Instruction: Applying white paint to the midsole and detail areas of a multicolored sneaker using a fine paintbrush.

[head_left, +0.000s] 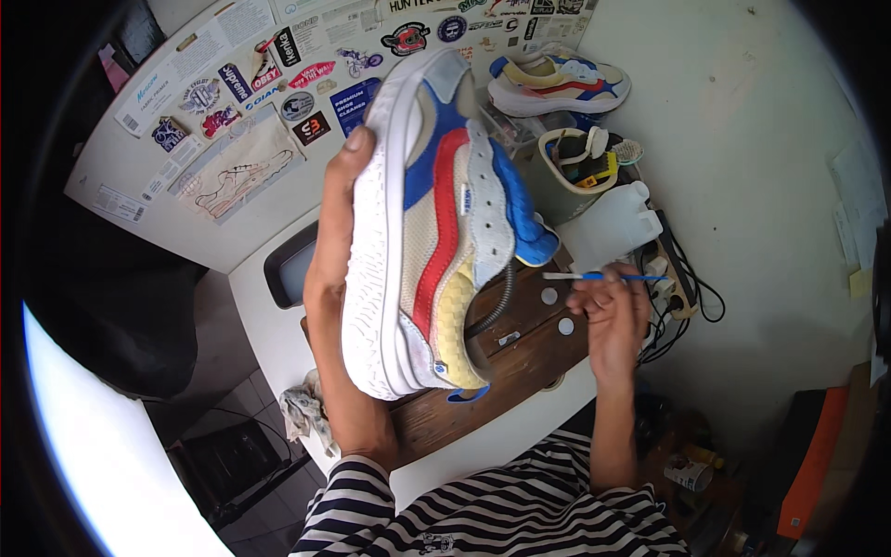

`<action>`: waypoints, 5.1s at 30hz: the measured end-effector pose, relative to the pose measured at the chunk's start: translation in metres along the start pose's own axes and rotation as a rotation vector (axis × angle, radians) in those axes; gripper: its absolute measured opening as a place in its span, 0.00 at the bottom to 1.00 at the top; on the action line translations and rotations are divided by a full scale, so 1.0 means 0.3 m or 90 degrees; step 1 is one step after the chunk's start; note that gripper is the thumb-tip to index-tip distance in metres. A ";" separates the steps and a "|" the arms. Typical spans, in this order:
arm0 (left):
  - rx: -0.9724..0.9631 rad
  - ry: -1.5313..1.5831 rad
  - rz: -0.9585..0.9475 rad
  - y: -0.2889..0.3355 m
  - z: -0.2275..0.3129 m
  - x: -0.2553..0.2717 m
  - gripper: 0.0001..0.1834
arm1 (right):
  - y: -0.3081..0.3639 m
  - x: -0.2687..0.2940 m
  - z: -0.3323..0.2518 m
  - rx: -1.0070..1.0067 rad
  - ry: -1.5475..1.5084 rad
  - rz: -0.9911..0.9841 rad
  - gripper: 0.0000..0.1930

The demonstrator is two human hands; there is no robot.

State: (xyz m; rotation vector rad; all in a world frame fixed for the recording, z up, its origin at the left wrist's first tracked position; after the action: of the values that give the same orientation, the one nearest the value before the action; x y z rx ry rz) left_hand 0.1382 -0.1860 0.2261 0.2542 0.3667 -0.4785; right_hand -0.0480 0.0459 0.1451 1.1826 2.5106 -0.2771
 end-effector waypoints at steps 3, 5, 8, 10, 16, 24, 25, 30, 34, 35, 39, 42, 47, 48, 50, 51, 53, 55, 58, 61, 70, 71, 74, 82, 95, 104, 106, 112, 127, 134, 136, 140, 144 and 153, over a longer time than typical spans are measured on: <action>0.023 -0.025 -0.062 0.014 -0.023 -0.039 0.49 | 0.065 0.082 -0.157 0.034 -0.022 0.048 0.13; 0.012 -0.042 -0.111 0.020 -0.047 -0.074 0.47 | 0.105 0.112 -0.253 0.080 -0.077 0.056 0.12; 0.078 -0.103 -0.192 0.049 -0.074 -0.092 0.47 | 0.170 0.115 -0.357 0.101 -0.135 0.010 0.11; 0.047 -0.138 -0.207 0.091 -0.074 -0.142 0.47 | 0.197 0.109 -0.404 0.117 -0.152 0.004 0.10; 0.018 -0.378 -0.580 0.096 -0.115 -0.259 0.49 | 0.260 0.074 -0.473 0.098 0.009 -0.183 0.07; 0.042 -0.363 -0.656 0.103 -0.261 -0.284 0.56 | 0.323 0.056 -0.434 0.138 0.246 -0.220 0.05; 0.020 -0.342 -0.651 0.105 -0.280 -0.284 0.57 | 0.322 0.060 -0.429 0.137 0.264 -0.234 0.04; 0.042 -0.382 -0.642 0.111 -0.270 -0.285 0.58 | 0.325 0.059 -0.415 0.133 0.301 -0.266 0.05; 0.055 -0.423 -0.635 0.115 -0.259 -0.299 0.59 | 0.320 0.066 -0.406 0.158 0.323 -0.298 0.06; 0.056 -0.422 -0.633 0.116 -0.259 -0.298 0.59 | 0.320 0.066 -0.405 0.169 0.324 -0.308 0.07; 0.070 -0.420 -0.645 0.113 -0.267 -0.294 0.59 | 0.324 0.068 -0.405 0.178 0.356 -0.282 0.06; 0.071 -0.416 -0.648 0.114 -0.264 -0.294 0.59 | 0.324 0.067 -0.402 0.181 0.331 -0.251 0.07; 0.067 -0.415 -0.652 0.112 -0.263 -0.296 0.59 | 0.310 0.056 -0.401 0.256 0.379 -0.318 0.07; 0.069 -0.412 -0.648 0.114 -0.263 -0.291 0.59 | 0.315 0.058 -0.405 0.255 0.376 -0.322 0.07; 0.070 -0.409 -0.645 0.114 -0.265 -0.290 0.59 | 0.329 0.073 -0.415 0.205 0.417 -0.254 0.07; 0.070 -0.425 -0.645 0.112 -0.268 -0.294 0.59 | 0.326 0.071 -0.411 0.205 0.418 -0.252 0.07; 0.071 -0.440 -0.645 0.110 -0.272 -0.298 0.59 | 0.318 0.056 -0.401 0.255 0.364 -0.272 0.07; 0.073 -0.429 -0.648 0.109 -0.274 -0.299 0.59 | 0.310 0.053 -0.397 0.275 0.383 -0.302 0.07; 0.067 -0.433 -0.649 0.107 -0.275 -0.296 0.59 | 0.314 0.053 -0.394 0.286 0.396 -0.298 0.08; 0.076 -0.436 -0.648 0.109 -0.265 -0.298 0.59 | 0.327 0.069 -0.404 0.266 0.415 -0.262 0.08; 0.063 -0.414 -0.653 0.103 -0.284 -0.296 0.59 | 0.324 0.073 -0.400 0.288 0.409 -0.258 0.08; 0.063 -0.413 -0.655 0.104 -0.283 -0.299 0.59 | 0.329 0.074 -0.404 0.279 0.392 -0.225 0.08; 0.080 -0.423 -0.657 0.110 -0.271 -0.302 0.60 | 0.318 0.041 -0.407 0.332 0.416 -0.312 0.07; 0.054 -0.443 -0.634 0.111 -0.272 -0.301 0.61 | 0.328 0.035 -0.417 0.343 0.439 -0.290 0.08; 0.074 -0.431 -0.631 0.111 -0.275 -0.297 0.62 | 0.330 0.025 -0.428 0.372 0.512 -0.335 0.09; 0.060 -0.450 -0.618 0.103 -0.278 -0.296 0.60 | 0.324 0.033 -0.430 0.410 0.539 -0.328 0.10; 0.071 -0.452 -0.630 0.099 -0.280 -0.306 0.59 | 0.328 0.028 -0.437 0.391 0.535 -0.346 0.11; 0.054 -0.426 -0.617 0.106 -0.264 -0.295 0.57 | 0.332 0.027 -0.441 0.394 0.557 -0.347 0.11; 0.032 -0.426 -0.597 0.100 -0.270 -0.292 0.56 | 0.334 0.024 -0.450 0.429 0.602 -0.382 0.11; 0.040 -0.420 -0.603 0.095 -0.258 -0.290 0.56 | 0.336 0.023 -0.433 0.423 0.568 -0.362 0.12; 0.022 -0.406 -0.592 0.090 -0.267 -0.285 0.56 | 0.342 0.026 -0.433 0.426 0.569 -0.355 0.11; 0.046 -0.414 -0.614 0.094 -0.249 -0.293 0.56 | 0.346 0.001 -0.424 0.433 0.549 -0.356 0.11; 0.031 -0.414 -0.591 0.090 -0.271 -0.287 0.56 | 0.351 0.028 -0.427 0.421 0.569 -0.327 0.11; 0.060 -0.417 -0.608 0.098 -0.229 -0.298 0.55 | 0.350 0.037 -0.436 0.430 0.579 -0.337 0.12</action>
State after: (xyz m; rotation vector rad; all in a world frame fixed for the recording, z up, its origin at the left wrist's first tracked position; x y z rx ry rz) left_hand 0.0595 -0.1028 0.2043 -0.0165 -0.2126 -1.4723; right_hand -0.0032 0.1618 0.2581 0.9260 3.7110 -0.9661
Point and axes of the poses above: each hand's wrist, its own y-axis away from the middle knuckle, its own x-axis out of the back of the hand, z = x × y, the point moved 1 cm from there along -y, towards the middle knuckle
